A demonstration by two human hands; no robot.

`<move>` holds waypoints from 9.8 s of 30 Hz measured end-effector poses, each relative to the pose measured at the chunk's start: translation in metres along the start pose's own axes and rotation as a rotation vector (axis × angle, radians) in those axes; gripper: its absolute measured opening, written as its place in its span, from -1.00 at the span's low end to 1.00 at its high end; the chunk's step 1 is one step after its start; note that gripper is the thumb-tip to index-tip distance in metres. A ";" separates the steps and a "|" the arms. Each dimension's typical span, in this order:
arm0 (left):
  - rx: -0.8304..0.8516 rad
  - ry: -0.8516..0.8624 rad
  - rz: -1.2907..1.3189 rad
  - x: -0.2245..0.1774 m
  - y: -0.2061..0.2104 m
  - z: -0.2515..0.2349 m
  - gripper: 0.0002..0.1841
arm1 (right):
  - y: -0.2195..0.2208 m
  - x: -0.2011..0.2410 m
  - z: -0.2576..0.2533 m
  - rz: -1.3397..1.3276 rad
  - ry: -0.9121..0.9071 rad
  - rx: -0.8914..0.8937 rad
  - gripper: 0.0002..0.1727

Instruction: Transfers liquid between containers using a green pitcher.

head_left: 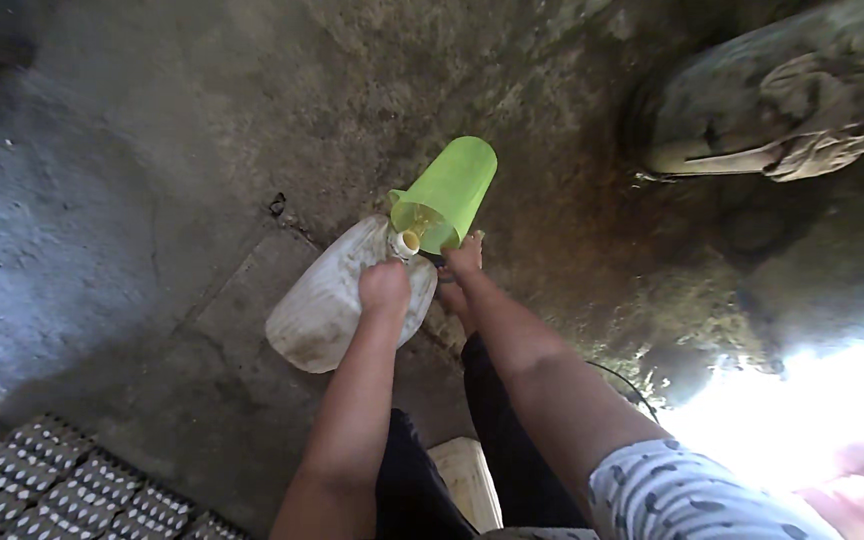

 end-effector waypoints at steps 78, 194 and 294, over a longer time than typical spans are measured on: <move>-0.016 0.044 0.017 -0.013 0.003 -0.008 -0.77 | -0.002 -0.011 -0.014 -0.053 0.019 -0.017 -0.30; -0.007 0.053 -0.036 -0.026 0.008 -0.014 -0.76 | -0.009 -0.018 -0.037 0.000 -0.098 -0.057 -0.37; -0.013 0.101 -0.065 -0.037 0.014 -0.017 -0.77 | 0.000 -0.053 -0.072 -0.019 0.187 0.142 -0.50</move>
Point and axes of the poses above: each hand's wrist, its own z-axis away from the middle knuckle, its own y-axis out of the palm, x = y × z, the point moved 6 cm from there along -z, towards the middle knuckle, and after that the axes turned 4 degrees about y, right-handed, at the moved point
